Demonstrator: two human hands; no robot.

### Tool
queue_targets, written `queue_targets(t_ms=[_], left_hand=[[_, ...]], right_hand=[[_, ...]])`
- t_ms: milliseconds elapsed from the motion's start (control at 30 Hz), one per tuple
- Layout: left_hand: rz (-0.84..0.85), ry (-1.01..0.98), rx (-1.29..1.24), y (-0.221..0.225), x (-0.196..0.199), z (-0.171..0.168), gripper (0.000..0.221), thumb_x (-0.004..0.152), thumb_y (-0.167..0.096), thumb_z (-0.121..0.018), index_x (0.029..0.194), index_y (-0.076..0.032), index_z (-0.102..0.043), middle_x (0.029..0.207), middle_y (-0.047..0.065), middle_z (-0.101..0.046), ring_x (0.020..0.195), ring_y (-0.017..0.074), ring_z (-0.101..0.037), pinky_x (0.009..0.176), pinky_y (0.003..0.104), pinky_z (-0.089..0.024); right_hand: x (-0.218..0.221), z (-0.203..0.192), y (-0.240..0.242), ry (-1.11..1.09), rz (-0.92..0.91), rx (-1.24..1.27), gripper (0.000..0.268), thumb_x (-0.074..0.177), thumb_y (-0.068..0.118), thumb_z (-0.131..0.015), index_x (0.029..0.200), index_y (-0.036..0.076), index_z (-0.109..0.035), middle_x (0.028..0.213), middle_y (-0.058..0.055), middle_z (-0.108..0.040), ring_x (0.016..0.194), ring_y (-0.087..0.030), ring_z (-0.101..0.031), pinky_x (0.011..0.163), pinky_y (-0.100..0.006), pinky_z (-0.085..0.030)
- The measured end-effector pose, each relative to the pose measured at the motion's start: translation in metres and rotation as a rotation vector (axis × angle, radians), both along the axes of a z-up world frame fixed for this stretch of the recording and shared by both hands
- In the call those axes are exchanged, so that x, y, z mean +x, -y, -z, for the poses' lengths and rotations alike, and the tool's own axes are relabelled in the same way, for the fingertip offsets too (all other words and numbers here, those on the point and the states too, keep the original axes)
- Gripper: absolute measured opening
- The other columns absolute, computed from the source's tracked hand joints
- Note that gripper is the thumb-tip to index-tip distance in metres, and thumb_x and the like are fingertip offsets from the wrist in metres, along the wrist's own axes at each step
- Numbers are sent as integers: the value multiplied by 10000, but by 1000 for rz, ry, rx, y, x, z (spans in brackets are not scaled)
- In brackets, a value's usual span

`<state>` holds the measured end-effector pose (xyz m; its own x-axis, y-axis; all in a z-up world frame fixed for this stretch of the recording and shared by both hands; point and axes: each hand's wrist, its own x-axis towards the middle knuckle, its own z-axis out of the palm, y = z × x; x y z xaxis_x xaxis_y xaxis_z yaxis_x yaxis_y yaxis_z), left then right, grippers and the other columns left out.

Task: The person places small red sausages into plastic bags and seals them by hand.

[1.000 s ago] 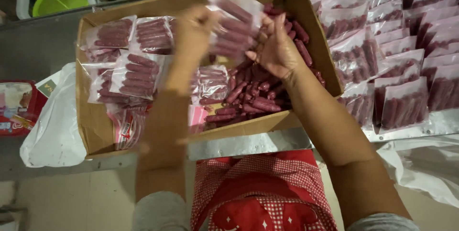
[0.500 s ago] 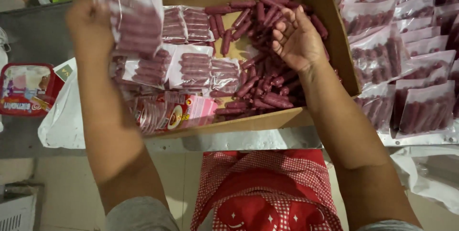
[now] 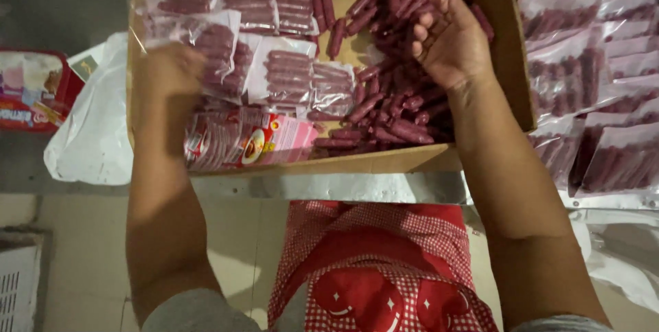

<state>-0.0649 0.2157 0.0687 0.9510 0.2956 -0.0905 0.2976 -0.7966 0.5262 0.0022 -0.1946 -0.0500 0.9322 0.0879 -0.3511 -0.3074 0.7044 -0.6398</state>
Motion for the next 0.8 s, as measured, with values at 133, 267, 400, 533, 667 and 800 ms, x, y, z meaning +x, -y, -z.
queue_targets(t_ms=[133,267,400,533,667,800], left_hand=[[858,218,993,-78,11,136,298,1008,-261,-569,723,-251,-654,668,-39,-648,564,129,-599,510,341,-452],[276,-927,531,22,-17,46,604,937,-500,-511,1371,-98,-629,1461,177,-572,1400,375,-491,1195,627,-199],[480,-763,554,7,-17,89,621,884,-659,-469,758,-149,-799,906,132,-779,909,309,-724,781,438,-512],[458,-802,540,-8,-7,111,616,936,-663,-513,996,-124,-805,1132,155,-745,1060,341,-696,865,473,-525],[434,-669,457,-43,5,165,548,806,-621,-667,987,-119,-795,1050,167,-762,1012,351,-707,839,410,-526],[525,-572,448,-60,3,178,283,851,-312,-628,814,-83,-789,885,138,-776,871,324,-726,733,412,-536]], right_hand=[[-3,-5,-3,-21,-10,-27,229,959,461,-642,1018,252,-715,777,28,-645,719,-129,-628,631,-299,-508],[-6,-4,-4,21,-27,-73,202,948,407,-690,1076,251,-695,841,34,-635,769,-122,-629,661,-290,-494],[-12,-18,-10,-7,-15,-146,123,922,323,-748,1013,263,-691,834,42,-625,764,-106,-624,659,-276,-490],[-9,-10,-8,37,-45,-172,151,923,360,-726,1038,268,-688,829,46,-630,759,-105,-622,672,-278,-489],[-10,-13,-13,58,-39,-193,191,957,362,-674,1114,252,-675,838,29,-629,757,-123,-618,676,-290,-483],[-19,-23,-19,73,-53,-293,131,958,340,-699,1036,255,-639,819,27,-639,723,-110,-622,650,-278,-478]])
